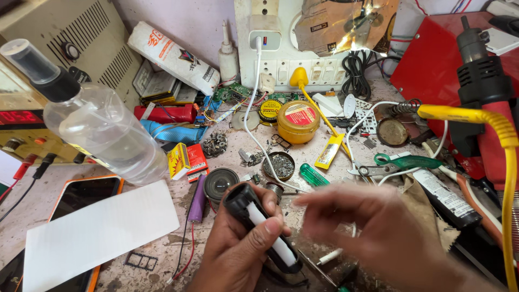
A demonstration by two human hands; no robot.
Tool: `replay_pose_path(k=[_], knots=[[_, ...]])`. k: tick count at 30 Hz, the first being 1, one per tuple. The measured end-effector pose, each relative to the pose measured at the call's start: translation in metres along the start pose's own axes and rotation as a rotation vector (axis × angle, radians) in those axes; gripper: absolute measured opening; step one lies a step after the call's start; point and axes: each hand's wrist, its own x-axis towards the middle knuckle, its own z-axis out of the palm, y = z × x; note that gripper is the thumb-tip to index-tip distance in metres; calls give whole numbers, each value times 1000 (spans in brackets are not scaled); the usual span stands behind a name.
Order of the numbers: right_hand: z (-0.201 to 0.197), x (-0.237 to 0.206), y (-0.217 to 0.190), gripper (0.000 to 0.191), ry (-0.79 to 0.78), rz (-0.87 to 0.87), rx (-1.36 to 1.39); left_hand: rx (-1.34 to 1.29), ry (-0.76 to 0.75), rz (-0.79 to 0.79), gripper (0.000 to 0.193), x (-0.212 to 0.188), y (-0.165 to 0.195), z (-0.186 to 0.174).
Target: The person assembles a small electronic device by inserting a flexible LED strip into a black cylindrical housing. They use pliers to adjust the housing and a screwdriver to press the strip into place, ensuring it fits securely inside the casing.
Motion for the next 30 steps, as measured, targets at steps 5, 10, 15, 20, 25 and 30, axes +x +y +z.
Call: replay_pose_path(k=[5,10,15,20,25,30], knots=[[-20,11,-24,18,53,266,-255,-33,10,-31,45,-7,12,-3],[-9,1,-32,15,-286,119,-735,-92,-21,16,41,-13,17,-3],[20,-21,-12,10,-423,-205,-471,-89,32,170,37,-15,39,-10],[43,-22,-34,10,-606,-178,-371,-44,89,323,31,-23,72,-14],[43,-23,-51,14,-954,77,-496,-18,74,285,31,-37,80,-11],[49,-45,-10,18,-903,205,-484,-46,10,129,34,-42,67,-6]])
